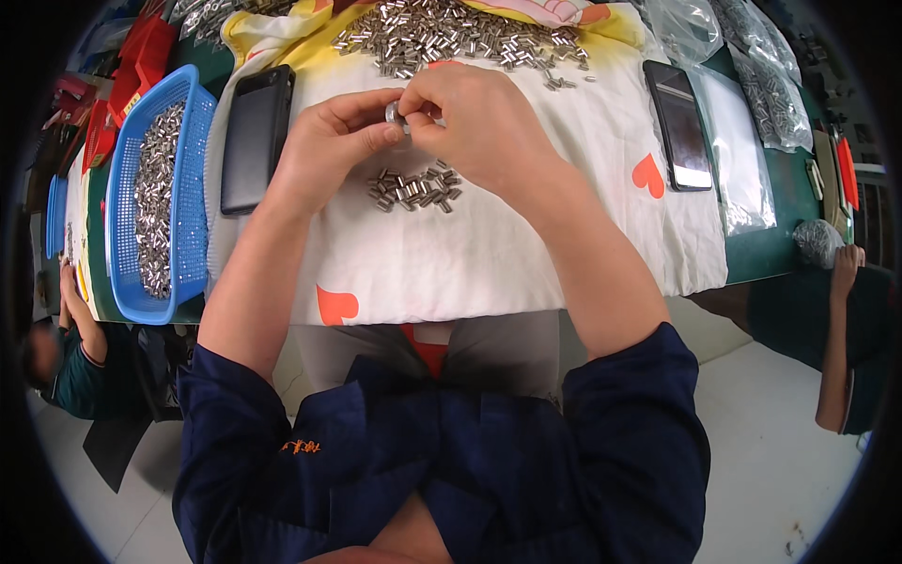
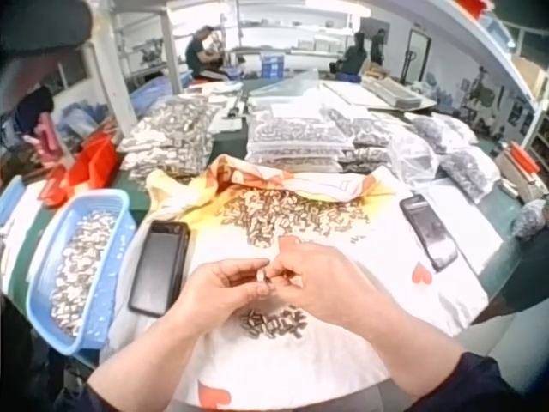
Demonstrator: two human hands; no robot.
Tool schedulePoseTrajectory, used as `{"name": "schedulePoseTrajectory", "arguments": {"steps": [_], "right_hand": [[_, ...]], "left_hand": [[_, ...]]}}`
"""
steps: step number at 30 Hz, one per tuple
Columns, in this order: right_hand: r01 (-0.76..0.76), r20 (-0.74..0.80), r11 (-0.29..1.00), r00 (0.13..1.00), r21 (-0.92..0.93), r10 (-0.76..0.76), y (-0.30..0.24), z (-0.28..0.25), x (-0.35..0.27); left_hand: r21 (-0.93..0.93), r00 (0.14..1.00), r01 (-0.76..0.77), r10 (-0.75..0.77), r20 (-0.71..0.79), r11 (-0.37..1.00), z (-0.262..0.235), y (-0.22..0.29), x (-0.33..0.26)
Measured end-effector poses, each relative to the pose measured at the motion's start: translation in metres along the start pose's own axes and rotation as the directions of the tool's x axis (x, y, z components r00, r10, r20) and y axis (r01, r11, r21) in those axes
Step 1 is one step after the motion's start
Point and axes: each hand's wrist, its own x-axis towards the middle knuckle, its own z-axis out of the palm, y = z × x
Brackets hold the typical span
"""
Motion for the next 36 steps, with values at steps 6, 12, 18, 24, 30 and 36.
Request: {"name": "schedulePoseTrajectory", "arguments": {"steps": [6, 12, 18, 24, 30, 36], "right_hand": [[-0.295, 0.291, 0.89, 0.936, 0.348, 0.197, 0.02, -0.02, 0.009], [-0.3, -0.064, 0.922, 0.944, 0.245, 0.325, 0.047, -0.014, 0.013], [0.001, -0.154, 0.857, 0.983, -0.516, -0.094, 0.053, 0.01, 0.014], [-0.04, -0.084, 0.866, 0.996, -0.499, -0.002, 0.042, 0.004, 0.011], [-0.233, 0.092, 0.911, 0.972, 0.341, 0.215, 0.0, -0.007, 0.005], [-0.178, 0.064, 0.949, 0.984, 0.259, 0.167, 0.0, -0.006, 0.003]], "left_hand": [[-0.097, 0.993, 0.023, -0.012, 0.116, 0.995, 0.002, 0.004, -0.004], [0.113, 0.954, 0.061, -0.091, 0.287, 0.992, 0.007, 0.002, -0.006], [0.005, 0.969, 0.047, -0.047, 0.242, 0.999, 0.007, 0.001, -0.005], [-0.065, 0.991, 0.006, 0.003, 0.137, 0.998, 0.005, 0.001, -0.001], [-0.236, 0.999, -0.007, 0.016, 0.035, 0.972, -0.001, -0.002, 0.003], [-0.245, 1.0, -0.017, 0.022, 0.02, 0.969, -0.002, -0.002, 0.003]]}}
